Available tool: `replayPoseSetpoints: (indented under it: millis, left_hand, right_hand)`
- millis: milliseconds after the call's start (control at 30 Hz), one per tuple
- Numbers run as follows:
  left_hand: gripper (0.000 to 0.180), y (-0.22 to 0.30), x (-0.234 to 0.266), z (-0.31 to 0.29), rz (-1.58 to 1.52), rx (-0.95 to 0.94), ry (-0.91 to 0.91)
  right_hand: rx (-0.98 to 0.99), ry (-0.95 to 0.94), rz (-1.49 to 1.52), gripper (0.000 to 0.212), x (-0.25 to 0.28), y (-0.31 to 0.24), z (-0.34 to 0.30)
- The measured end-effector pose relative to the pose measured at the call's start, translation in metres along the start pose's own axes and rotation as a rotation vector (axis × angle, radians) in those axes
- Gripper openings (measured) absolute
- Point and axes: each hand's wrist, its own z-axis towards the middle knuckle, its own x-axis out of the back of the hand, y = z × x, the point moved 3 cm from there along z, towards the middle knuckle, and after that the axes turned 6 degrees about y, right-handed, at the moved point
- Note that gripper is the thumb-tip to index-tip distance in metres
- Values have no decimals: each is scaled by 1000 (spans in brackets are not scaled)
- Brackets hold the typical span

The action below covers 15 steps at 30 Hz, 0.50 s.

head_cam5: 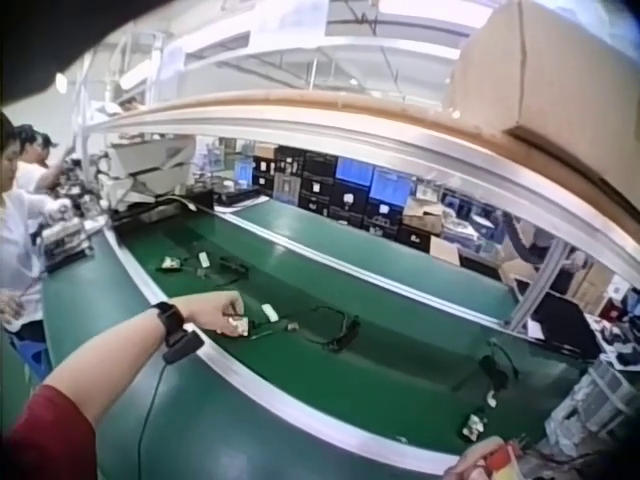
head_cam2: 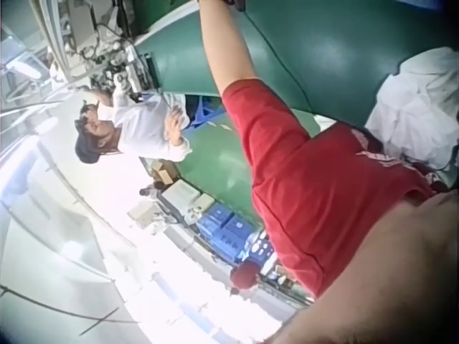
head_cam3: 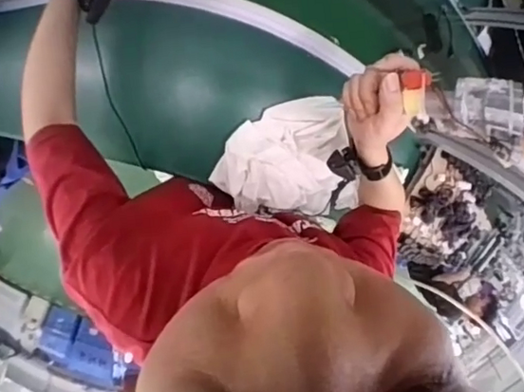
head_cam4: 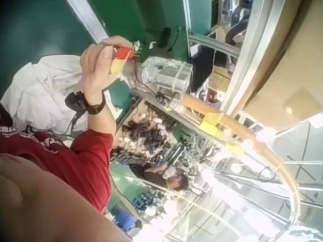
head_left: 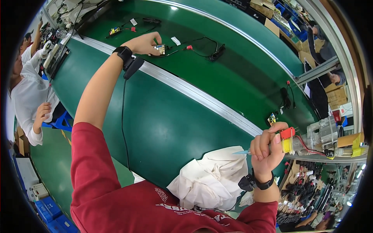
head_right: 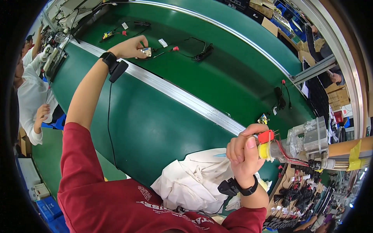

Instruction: The person applies a substance to circuit boards using a handheld dispenser and places them on a conveyor belt. This process is repeated for several units, which are picked up from the belt and returned to it after the application.

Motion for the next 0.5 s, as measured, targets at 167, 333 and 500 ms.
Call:
replayPoseSetpoints:
  millis: [167, 333, 500]
  left_hand:
    - [32, 3, -4, -9, -21, -30, 8]
    - [27, 119, -48, -69, -922, -71, -224]
    - [31, 160, -150, -136, -1196, 110, -509]
  right_hand:
    - [-30, 13, 13, 23, -20, -2, 2]
    - [-52, 81, -44, 24, -30, -11, -1]
    - [-110, 125, -72, 30, -32, -21, 10]
